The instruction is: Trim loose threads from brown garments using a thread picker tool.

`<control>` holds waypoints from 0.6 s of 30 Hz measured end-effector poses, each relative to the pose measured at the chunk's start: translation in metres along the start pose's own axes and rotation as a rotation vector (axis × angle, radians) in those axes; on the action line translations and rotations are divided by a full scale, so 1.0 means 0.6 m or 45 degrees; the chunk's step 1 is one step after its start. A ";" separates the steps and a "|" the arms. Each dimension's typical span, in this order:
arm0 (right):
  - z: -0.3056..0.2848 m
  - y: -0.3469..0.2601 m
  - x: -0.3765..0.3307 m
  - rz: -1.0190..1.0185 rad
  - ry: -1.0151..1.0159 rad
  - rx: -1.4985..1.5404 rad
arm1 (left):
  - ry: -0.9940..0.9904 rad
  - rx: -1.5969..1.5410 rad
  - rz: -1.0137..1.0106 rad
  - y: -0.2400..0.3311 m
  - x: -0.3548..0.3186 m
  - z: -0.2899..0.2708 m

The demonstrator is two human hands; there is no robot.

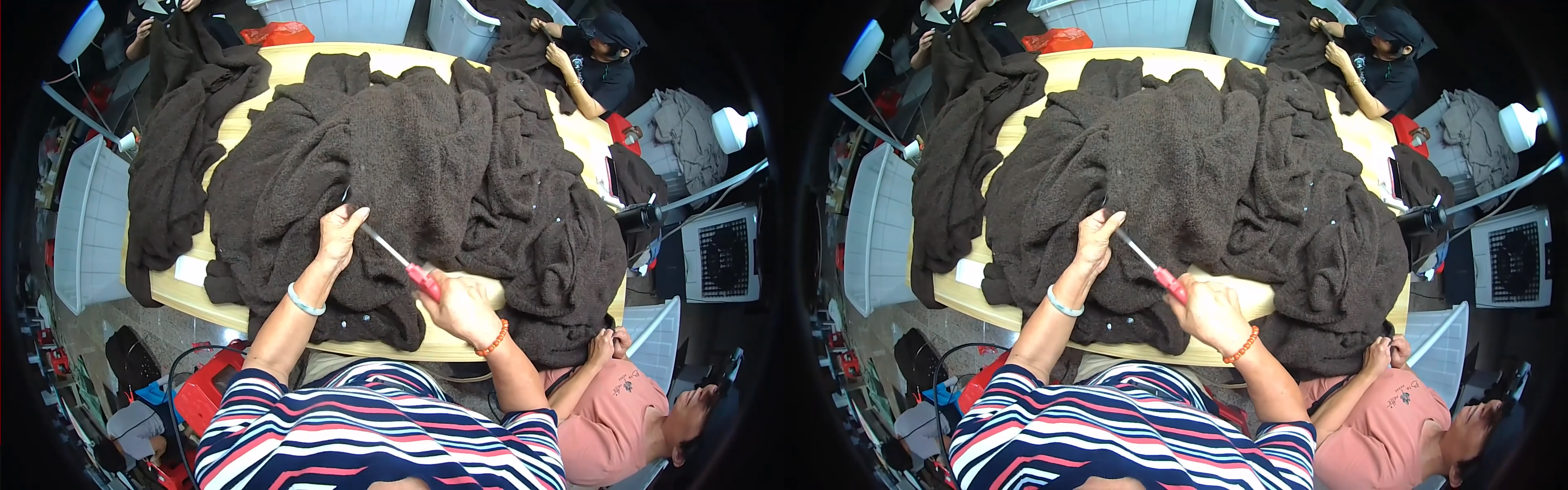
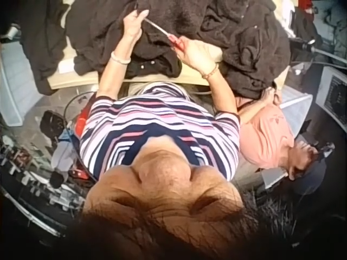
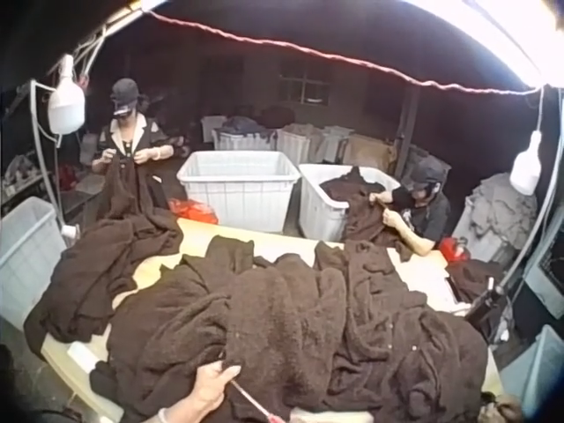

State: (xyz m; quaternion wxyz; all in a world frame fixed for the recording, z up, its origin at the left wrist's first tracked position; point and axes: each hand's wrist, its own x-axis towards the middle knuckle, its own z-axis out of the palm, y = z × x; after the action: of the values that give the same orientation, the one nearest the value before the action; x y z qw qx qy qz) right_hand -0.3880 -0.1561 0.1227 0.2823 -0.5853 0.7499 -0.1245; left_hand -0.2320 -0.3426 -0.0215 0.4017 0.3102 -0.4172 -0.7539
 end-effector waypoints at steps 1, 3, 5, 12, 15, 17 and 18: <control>0.003 0.003 0.000 -0.040 0.045 -0.009 | -0.016 0.016 -0.007 -0.002 -0.001 -0.002; 0.003 0.008 0.000 -0.086 0.089 -0.018 | 0.018 0.019 -0.022 0.013 -0.002 0.008; -0.008 0.014 0.000 0.114 0.149 0.004 | -0.083 -0.038 -0.114 0.028 0.012 -0.001; -0.013 0.012 0.006 0.023 0.251 0.127 | -0.005 -0.163 -0.054 0.074 0.113 0.036; -0.025 0.000 0.024 0.039 0.324 0.061 | -0.050 -0.011 -0.020 0.061 0.121 0.035; -0.023 -0.001 0.039 0.046 0.375 -0.023 | -0.050 0.009 -0.013 0.049 0.112 0.036; -0.022 0.000 0.041 0.057 0.378 -0.015 | -0.041 0.027 -0.001 0.044 0.105 0.036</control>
State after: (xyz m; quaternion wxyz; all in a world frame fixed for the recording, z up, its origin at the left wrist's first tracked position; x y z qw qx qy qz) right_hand -0.3996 -0.1811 0.1265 0.1674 -0.5452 0.7969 -0.1991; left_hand -0.2706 -0.3975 0.0030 0.3914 0.3025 -0.4314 -0.7545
